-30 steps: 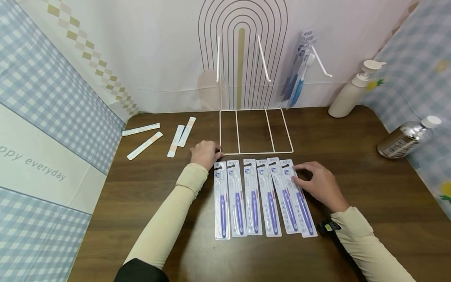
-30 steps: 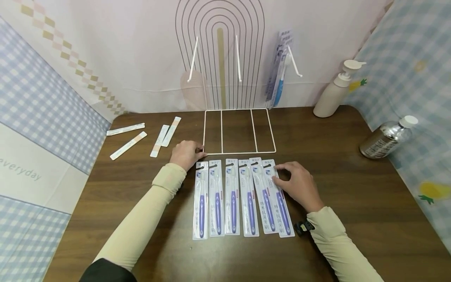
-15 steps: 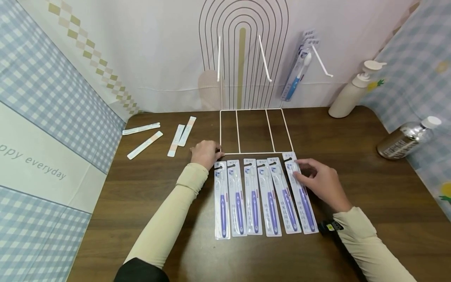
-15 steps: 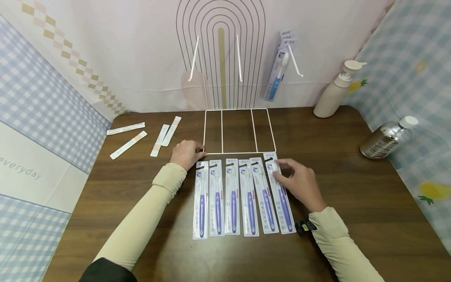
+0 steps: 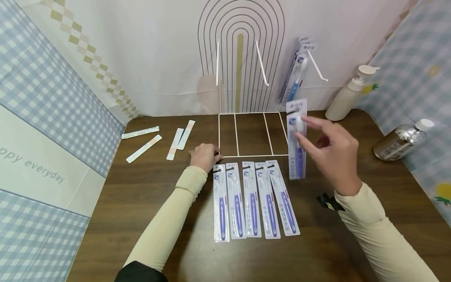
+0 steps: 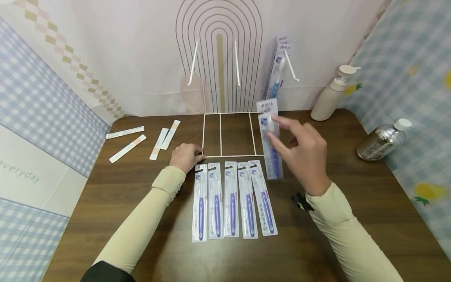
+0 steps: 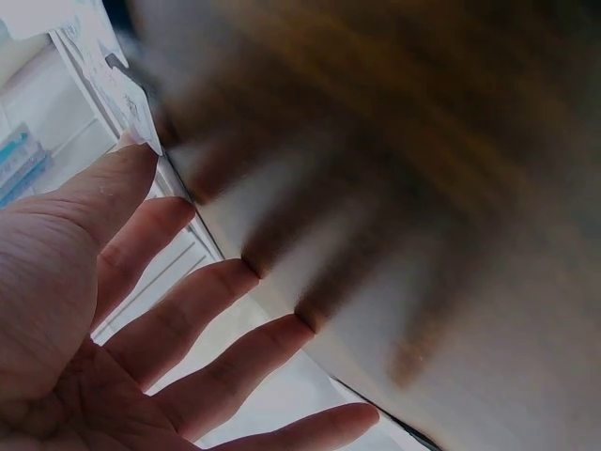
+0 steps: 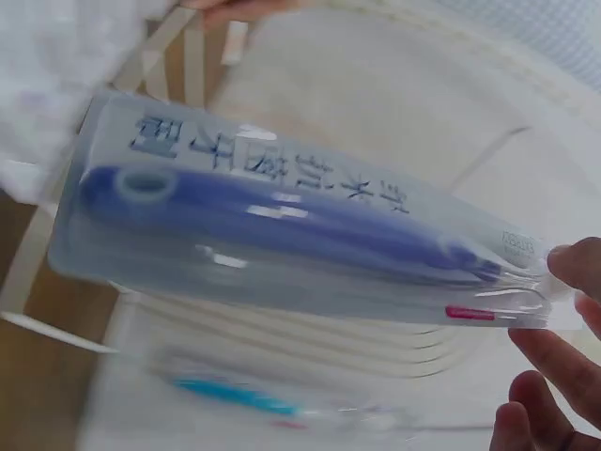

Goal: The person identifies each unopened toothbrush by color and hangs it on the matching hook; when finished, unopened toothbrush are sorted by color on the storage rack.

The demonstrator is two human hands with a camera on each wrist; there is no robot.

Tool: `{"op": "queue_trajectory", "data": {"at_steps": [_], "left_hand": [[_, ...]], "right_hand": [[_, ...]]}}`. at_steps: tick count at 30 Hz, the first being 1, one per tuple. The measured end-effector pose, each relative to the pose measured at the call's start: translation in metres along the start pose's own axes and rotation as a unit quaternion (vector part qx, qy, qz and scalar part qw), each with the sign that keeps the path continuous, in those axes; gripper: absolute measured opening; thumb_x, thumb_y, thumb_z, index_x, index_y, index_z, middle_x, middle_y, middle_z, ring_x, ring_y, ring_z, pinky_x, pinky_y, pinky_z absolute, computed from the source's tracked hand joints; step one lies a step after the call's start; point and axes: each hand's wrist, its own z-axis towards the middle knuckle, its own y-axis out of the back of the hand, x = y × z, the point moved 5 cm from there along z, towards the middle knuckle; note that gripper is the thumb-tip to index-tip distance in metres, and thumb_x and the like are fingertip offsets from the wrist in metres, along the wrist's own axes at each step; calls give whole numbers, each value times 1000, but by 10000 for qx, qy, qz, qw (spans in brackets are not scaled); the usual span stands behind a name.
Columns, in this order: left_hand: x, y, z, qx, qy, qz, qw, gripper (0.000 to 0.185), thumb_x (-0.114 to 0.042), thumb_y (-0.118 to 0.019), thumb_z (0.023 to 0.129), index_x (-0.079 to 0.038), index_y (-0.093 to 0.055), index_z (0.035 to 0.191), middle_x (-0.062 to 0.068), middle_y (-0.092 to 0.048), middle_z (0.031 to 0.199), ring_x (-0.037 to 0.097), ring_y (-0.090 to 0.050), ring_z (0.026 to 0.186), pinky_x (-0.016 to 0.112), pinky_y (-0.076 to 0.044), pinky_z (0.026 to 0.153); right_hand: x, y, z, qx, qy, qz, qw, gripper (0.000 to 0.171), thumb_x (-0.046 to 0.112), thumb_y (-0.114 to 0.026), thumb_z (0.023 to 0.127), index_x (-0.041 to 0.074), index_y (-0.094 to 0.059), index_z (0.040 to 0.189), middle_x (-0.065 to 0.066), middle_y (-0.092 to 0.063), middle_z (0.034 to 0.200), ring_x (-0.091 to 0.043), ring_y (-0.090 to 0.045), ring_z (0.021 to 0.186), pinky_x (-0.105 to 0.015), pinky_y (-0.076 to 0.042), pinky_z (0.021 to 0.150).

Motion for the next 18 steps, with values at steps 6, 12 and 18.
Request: {"op": "queue_trajectory", "data": {"at_steps": [6,12,18], "left_hand": [[2,-1,0,40,43,-33,10000,27,-36,-80,95,-19,-83,116,9,-77,121,43,-71,112,78,-42,101],[1,-2,1,-16,5,12,10000,29,-37,-80,95,-19,-83,117,10,-78,119,44,-72,110,78,-44,99],[2,-4,2,-62,60,54,9999,28,-39,-80,95,-20,-84,115,10,-78,119,43,-72,109,76,-46,98]], "right_hand": [[21,-6,42,-540,136,461,9974,37,12,-91,83,12,-82,119,-6,-81,106,-18,-51,56,-14,-38,66],[27,-24,52,-348,213,705,9967,41,9,-90,85,11,-80,124,-7,-80,108,-17,-55,57,-14,-42,65],[22,-45,47,-293,94,757,9967,39,10,-90,85,11,-80,123,-10,-80,107,-17,-55,55,-12,-40,63]]}}
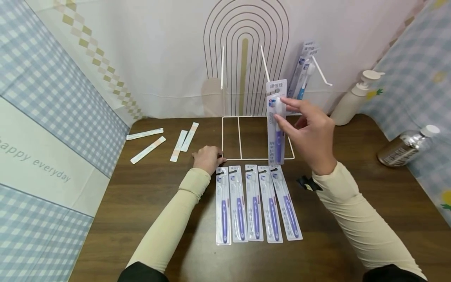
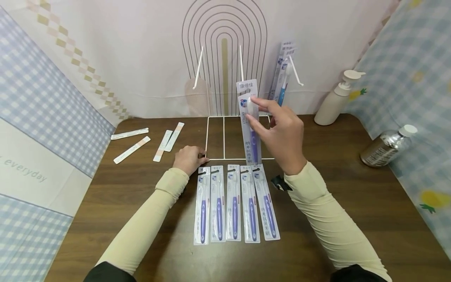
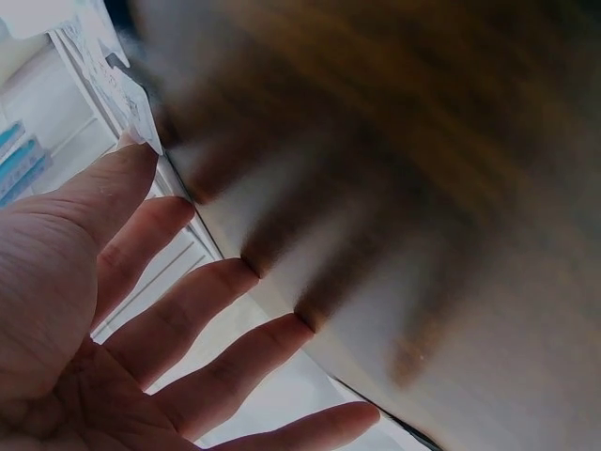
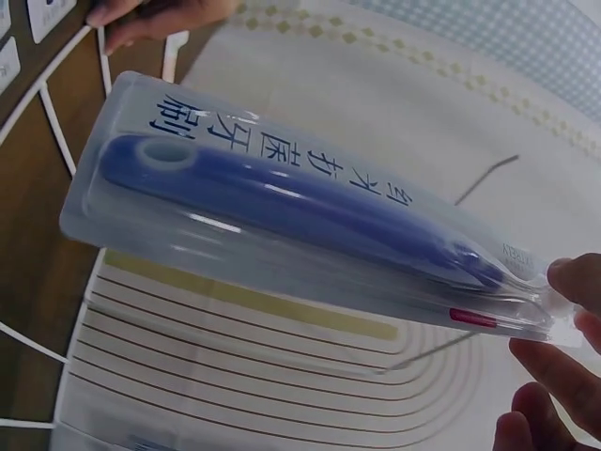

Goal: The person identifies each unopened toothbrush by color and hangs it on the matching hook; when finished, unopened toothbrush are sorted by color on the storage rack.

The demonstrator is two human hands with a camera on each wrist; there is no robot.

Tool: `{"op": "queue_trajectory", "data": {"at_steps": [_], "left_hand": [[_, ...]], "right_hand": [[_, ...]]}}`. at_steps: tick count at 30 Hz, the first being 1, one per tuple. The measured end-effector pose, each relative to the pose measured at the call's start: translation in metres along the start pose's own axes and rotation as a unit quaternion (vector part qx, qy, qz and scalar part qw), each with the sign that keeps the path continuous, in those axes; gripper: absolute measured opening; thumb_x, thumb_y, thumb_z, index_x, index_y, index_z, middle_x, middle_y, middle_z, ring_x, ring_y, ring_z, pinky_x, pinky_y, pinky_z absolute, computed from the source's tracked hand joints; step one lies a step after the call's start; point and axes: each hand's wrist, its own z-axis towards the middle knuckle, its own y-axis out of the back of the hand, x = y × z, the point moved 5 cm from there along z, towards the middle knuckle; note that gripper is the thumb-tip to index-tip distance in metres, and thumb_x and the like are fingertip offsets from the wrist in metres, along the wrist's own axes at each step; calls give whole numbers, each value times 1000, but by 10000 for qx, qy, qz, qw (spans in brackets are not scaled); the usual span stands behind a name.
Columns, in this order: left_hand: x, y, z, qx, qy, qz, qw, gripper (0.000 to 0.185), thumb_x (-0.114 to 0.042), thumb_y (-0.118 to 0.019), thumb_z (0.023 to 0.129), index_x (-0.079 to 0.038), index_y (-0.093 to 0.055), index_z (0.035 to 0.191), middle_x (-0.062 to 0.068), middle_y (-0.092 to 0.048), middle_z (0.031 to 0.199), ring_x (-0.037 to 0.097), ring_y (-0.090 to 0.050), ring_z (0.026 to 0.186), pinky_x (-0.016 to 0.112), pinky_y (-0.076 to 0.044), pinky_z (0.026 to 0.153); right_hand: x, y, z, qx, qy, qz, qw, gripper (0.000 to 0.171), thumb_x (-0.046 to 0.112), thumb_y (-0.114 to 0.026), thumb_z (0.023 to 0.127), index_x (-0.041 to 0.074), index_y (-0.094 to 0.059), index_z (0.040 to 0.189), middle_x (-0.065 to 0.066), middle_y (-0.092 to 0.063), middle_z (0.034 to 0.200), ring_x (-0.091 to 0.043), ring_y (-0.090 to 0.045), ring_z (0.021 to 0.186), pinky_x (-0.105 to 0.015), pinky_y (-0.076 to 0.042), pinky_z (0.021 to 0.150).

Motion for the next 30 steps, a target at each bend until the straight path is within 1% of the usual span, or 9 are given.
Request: {"op": "queue_trajectory", "data": {"at_steps": [4,11,15,19,21,24,27,28,30], "left_hand": [[1,1,-1,9,32,9,10000,28,-39,-80,95,-21,-83,116,10,-77,120,43,-72,110,76,-45,99],[0,1,-3,52,25,5,10000,30,-39,-79,95,-21,-82,119,9,-77,122,43,-71,112,79,-42,101],[0,3,-3,4,8,24,10000,29,-39,-80,95,-21,-83,117,10,-77,121,43,-72,110,79,-43,99],[2,4,-2,-49,56,56,10000,29,-39,-80,95,-21,-83,117,9,-77,120,42,-72,110,79,-43,100],[2,3,-1,-15,61,54,10000,30,-40,-80,95,-22,-83,119,8,-77,122,42,-72,111,79,-42,100],[2,1,0,8,50,46,10000,31,-40,-80,95,-22,-82,119,8,-77,122,42,-72,112,78,-42,101],[1,0,0,-16,44,68,10000,30,-40,-81,94,-22,-83,118,8,-77,122,42,-72,111,77,-44,99],[1,0,0,-17,52,80,10000,30,-40,-81,94,-22,-83,118,8,-77,121,42,-72,110,76,-45,99],[0,0,0,-2,68,101,9999,30,-40,-80,94,-22,-83,118,8,-77,121,42,-72,110,75,-46,98]], "right_hand": [[-7,-13,-2,-120,-174,116,9997,38,9,-92,83,11,-80,120,-9,-80,107,-16,-55,53,-11,-39,61],[-16,-29,0,-368,-406,150,9984,35,14,-91,86,12,-80,119,-6,-80,109,-13,-49,50,-14,-37,56],[-25,-41,5,-253,-475,33,9985,34,16,-88,89,8,-78,120,-7,-80,111,-14,-50,51,-13,-38,55],[-43,-61,21,-42,-766,-23,9970,34,21,-85,93,4,-75,120,-9,-79,113,-18,-54,54,-13,-38,54],[-55,-72,31,-20,-982,-59,9952,34,23,-85,93,4,-74,120,-9,-79,113,-21,-57,54,-15,-38,54],[-72,-87,47,44,-1186,-258,9926,36,27,-83,95,5,-73,123,-9,-79,114,-26,-71,65,-14,-41,60],[-87,-98,61,144,-1395,-476,9890,38,29,-81,96,8,-73,126,-10,-79,115,-29,-78,76,-15,-45,63],[-91,-101,65,172,-1456,-541,9877,39,30,-81,96,9,-72,128,-9,-79,115,-30,-78,81,-16,-46,66],[-97,-106,71,226,-1539,-631,9858,41,31,-80,97,10,-72,130,-8,-79,116,-29,-78,77,-22,-50,66]]}}
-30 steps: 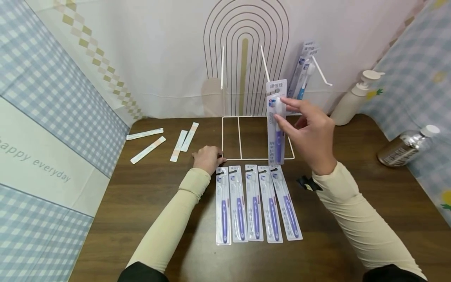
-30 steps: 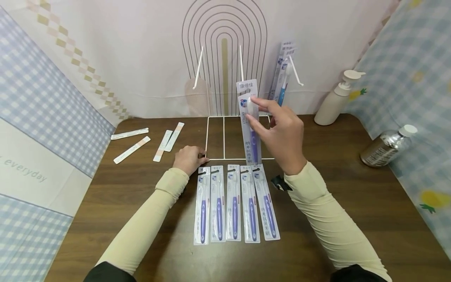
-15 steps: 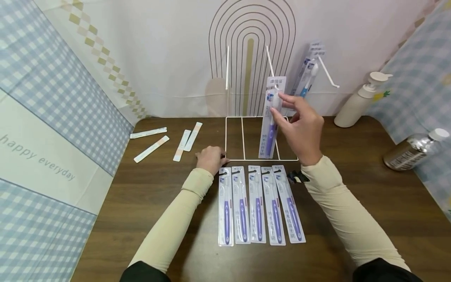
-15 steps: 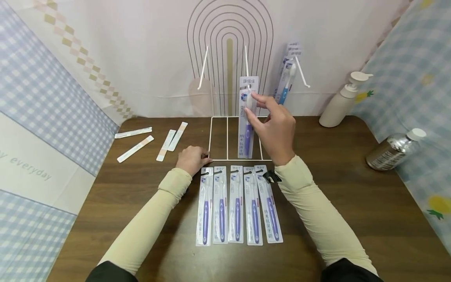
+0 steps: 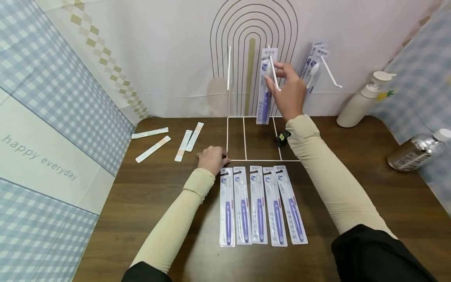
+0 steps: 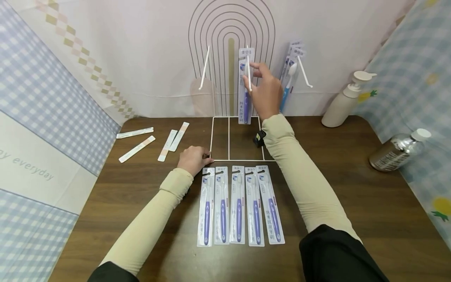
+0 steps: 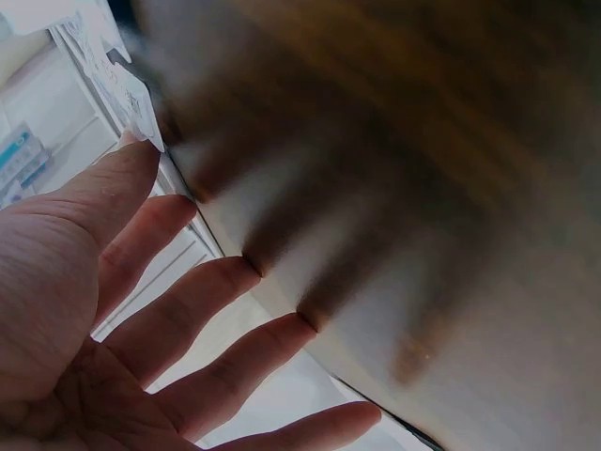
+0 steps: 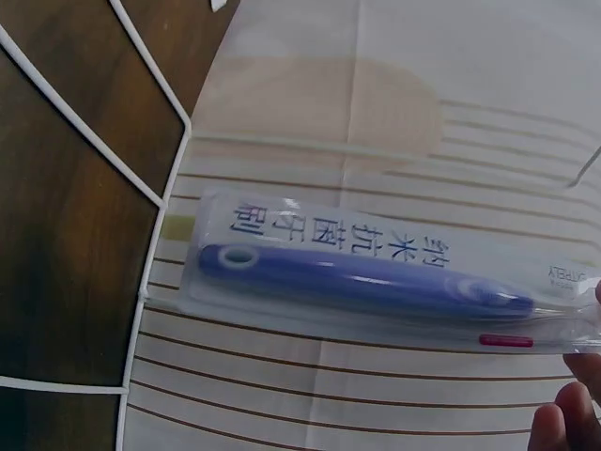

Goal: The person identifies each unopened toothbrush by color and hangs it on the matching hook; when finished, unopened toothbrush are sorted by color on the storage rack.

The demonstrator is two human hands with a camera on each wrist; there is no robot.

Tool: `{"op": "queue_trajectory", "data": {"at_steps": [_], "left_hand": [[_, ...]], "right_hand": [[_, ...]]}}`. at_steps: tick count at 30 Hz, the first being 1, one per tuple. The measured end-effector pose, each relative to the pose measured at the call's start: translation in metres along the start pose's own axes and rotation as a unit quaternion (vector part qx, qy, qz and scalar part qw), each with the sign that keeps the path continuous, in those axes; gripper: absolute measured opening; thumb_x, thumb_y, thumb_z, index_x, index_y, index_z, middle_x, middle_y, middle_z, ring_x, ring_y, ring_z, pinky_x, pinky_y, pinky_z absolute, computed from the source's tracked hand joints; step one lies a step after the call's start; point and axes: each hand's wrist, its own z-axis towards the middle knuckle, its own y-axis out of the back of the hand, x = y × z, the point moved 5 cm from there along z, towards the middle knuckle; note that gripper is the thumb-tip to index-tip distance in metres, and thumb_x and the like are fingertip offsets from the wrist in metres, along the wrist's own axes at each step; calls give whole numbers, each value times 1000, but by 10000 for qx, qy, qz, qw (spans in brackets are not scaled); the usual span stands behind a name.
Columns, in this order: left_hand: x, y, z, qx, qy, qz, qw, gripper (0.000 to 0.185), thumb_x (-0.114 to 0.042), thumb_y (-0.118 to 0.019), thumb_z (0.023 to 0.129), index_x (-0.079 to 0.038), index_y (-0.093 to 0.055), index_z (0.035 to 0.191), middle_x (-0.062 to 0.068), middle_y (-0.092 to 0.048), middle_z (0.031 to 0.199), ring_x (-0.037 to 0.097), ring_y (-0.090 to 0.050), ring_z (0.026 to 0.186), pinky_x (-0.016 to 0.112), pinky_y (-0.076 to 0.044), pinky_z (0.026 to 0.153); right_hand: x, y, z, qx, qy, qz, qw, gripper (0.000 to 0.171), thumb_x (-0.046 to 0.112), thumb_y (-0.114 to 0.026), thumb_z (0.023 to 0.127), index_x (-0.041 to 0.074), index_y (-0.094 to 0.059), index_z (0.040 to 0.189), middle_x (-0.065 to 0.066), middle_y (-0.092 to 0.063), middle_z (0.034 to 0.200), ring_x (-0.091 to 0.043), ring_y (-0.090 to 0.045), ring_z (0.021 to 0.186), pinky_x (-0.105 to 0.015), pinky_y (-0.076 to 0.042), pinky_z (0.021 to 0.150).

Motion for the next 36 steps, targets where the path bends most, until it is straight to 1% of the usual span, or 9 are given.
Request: {"op": "queue_trajectory", "data": {"at_steps": [5,9,12,16,19,23,28,32,36], "left_hand": [[0,0,0,39,-4,4,10000,27,-40,-79,95,-22,-83,115,8,-78,119,41,-72,110,74,-47,97],[-1,0,1,47,-53,-18,10000,25,-40,-79,95,-22,-84,112,9,-78,118,42,-72,109,73,-49,96],[-1,1,1,11,-50,0,10000,26,-41,-79,95,-23,-84,113,10,-78,118,42,-73,108,70,-51,94],[0,2,1,-37,-17,-8,10000,29,-41,-80,94,-22,-84,116,9,-78,120,41,-73,108,68,-52,92],[0,1,0,-9,-44,-44,10000,30,-41,-80,94,-22,-83,118,8,-78,120,41,-73,108,68,-52,93],[2,2,-1,-10,-93,-54,9999,28,-41,-80,94,-22,-84,114,10,-78,117,42,-73,106,70,-51,92],[4,5,-1,-101,-103,-26,9999,25,-41,-80,94,-21,-85,109,11,-79,115,43,-73,105,74,-49,95],[4,3,-2,-40,-119,-97,9999,27,-40,-80,94,-21,-84,113,10,-78,117,42,-73,106,74,-48,96],[2,2,-1,-31,-134,-127,9998,28,-40,-80,94,-21,-84,115,10,-78,118,42,-73,107,73,-49,95]], "right_hand": [[-3,-7,10,40,-111,-93,9999,41,32,-78,98,13,-70,134,-7,-79,117,-29,-78,76,-37,-55,72],[-6,-6,10,67,-173,-151,9997,40,34,-77,99,18,-70,135,-3,-78,120,-21,-74,69,-25,-51,67],[-9,2,5,-3,-105,33,9999,39,29,-79,97,20,-71,134,0,-77,122,-11,-65,62,-15,-45,61],[-11,24,-13,-78,-63,561,9984,38,17,-80,94,20,-74,131,1,-77,122,-1,-54,58,-14,-43,59],[-9,47,-34,32,-37,739,9973,33,13,-79,94,15,-76,126,0,-78,117,0,-53,59,-17,-44,59],[-9,75,-67,518,-43,612,9968,25,14,-79,94,10,-79,119,-1,-78,111,-5,-56,63,-17,-44,61],[-22,93,-107,1365,-241,365,9897,22,19,-78,97,13,-79,119,-1,-77,109,-9,-58,69,-17,-43,65],[-37,96,-141,1965,-452,189,9793,22,19,-78,97,14,-77,119,-3,-76,105,-12,-58,70,-19,-44,64],[-54,90,-175,2702,-590,16,9610,25,19,-78,98,11,-75,122,-8,-76,106,-19,-60,74,-26,-47,66]]}}
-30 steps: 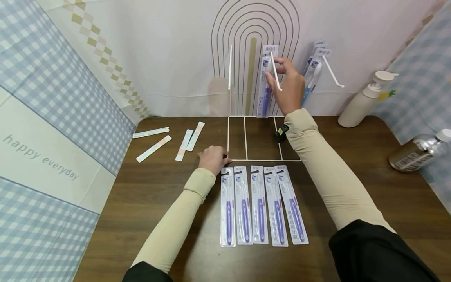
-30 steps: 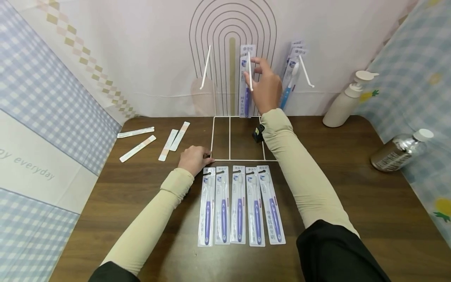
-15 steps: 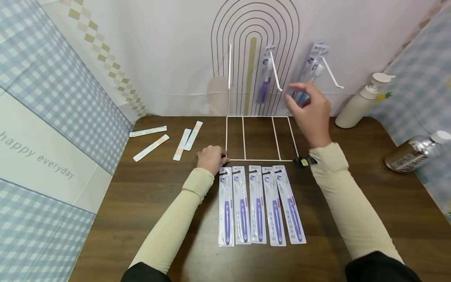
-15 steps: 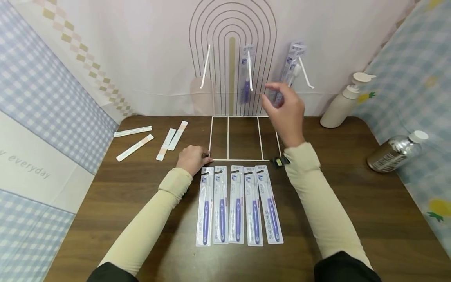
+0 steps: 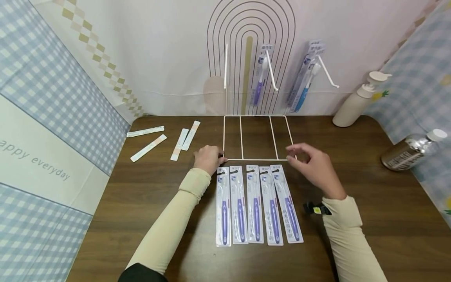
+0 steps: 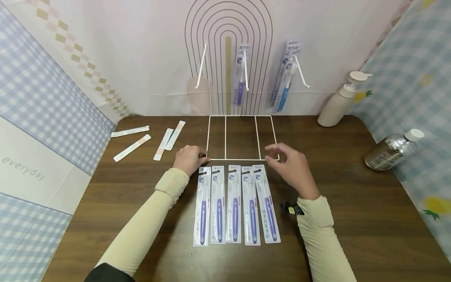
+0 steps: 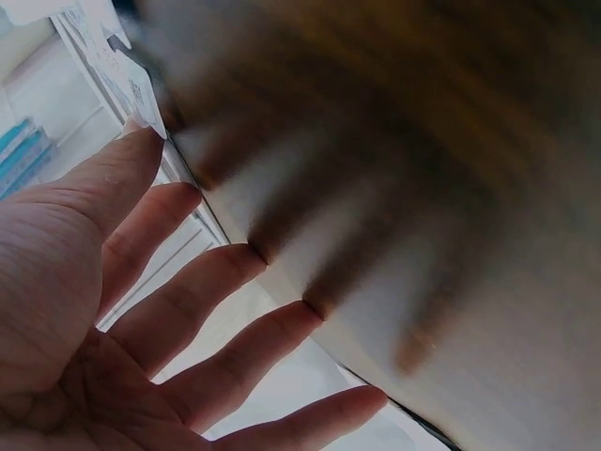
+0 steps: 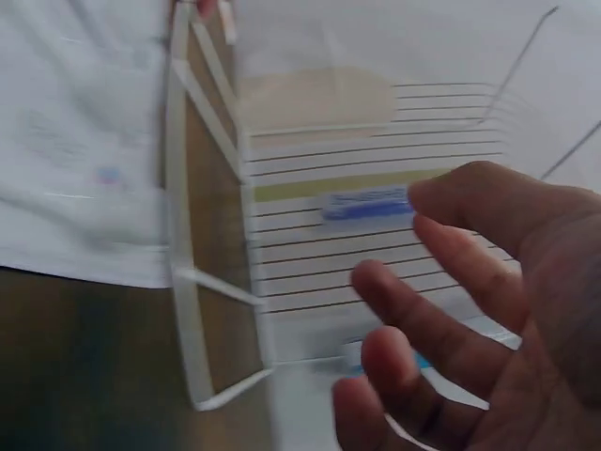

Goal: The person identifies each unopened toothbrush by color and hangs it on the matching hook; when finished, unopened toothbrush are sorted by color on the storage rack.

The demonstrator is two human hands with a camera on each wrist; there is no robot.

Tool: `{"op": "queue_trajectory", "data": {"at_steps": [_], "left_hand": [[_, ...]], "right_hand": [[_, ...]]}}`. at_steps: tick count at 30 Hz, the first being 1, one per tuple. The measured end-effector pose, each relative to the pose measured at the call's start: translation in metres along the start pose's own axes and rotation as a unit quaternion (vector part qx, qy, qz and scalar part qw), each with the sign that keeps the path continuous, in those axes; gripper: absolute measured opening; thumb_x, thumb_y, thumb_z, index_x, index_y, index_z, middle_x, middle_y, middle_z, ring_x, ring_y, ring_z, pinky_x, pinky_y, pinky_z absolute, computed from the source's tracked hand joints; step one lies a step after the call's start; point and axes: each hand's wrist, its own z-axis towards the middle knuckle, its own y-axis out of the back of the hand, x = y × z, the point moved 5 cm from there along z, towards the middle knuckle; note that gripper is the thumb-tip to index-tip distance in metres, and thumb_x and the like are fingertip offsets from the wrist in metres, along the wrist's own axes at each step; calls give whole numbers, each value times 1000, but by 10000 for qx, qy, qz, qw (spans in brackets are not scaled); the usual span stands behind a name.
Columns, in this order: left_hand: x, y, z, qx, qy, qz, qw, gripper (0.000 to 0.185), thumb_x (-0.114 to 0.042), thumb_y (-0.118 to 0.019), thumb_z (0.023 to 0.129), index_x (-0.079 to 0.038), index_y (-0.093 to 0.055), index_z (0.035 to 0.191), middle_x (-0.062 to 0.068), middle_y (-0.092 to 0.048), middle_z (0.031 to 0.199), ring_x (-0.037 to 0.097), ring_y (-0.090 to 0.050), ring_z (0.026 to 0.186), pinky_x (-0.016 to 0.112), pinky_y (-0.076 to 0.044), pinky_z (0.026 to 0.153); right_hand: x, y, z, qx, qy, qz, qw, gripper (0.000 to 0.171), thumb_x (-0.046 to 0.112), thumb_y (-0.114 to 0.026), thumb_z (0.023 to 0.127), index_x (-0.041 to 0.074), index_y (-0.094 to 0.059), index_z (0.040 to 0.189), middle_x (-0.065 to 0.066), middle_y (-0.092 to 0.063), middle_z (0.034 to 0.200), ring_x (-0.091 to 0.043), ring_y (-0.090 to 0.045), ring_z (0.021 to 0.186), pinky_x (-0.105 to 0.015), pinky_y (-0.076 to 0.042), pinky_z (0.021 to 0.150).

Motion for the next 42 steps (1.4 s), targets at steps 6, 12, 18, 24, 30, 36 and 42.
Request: {"op": "queue_trajectory", "data": {"at_steps": [6,12,18,24,30,36,42], "left_hand": [[-1,-1,0,14,-5,22,10000,27,-40,-80,94,-21,-84,113,11,-78,117,43,-72,107,74,-48,97],[-2,0,0,41,-2,51,10000,25,-41,-80,94,-22,-85,110,11,-79,116,43,-72,107,73,-48,97],[-1,3,-1,-26,-24,-4,10000,23,-38,-81,94,-20,-84,108,12,-79,114,44,-73,107,74,-48,97],[3,3,-1,22,38,-3,10000,25,-38,-81,94,-20,-84,111,10,-78,117,42,-73,109,73,-47,98],[2,4,-3,9,33,-35,10000,24,-38,-81,94,-20,-84,110,10,-79,115,41,-73,107,71,-49,97],[0,2,-3,10,-7,-92,10000,25,-37,-81,94,-20,-84,110,10,-79,115,41,-73,106,70,-49,96],[-1,1,-1,25,2,-44,10000,25,-39,-81,94,-20,-84,109,10,-79,115,42,-73,106,70,-50,95]], "right_hand": [[-25,-28,-27,1013,-780,-122,9917,36,27,-77,99,12,-72,131,-7,-74,105,-24,-64,88,-41,-48,77],[-35,-36,-37,1311,-1009,-101,9862,41,28,-79,97,12,-71,133,-4,-65,94,-22,-54,79,-39,-42,74],[-41,-44,-40,1520,-970,-1,9836,44,29,-80,96,12,-71,135,-4,-64,96,-21,-54,79,-39,-43,76],[-44,-51,-42,1474,-896,60,9850,41,29,-81,96,13,-72,132,-3,-62,93,-20,-52,74,-39,-43,75],[-42,-52,-43,1199,-736,-46,9900,36,27,-79,96,13,-73,128,-8,-63,102,-25,-57,89,-44,-44,79],[-33,-44,-40,630,-477,218,9966,32,16,-79,95,12,-70,125,-5,-72,92,-21,-62,78,-36,-47,69],[10,-16,-25,-487,198,339,9980,36,11,-82,92,16,-71,126,2,-72,81,-15,-52,60,-23,-41,53]]}}
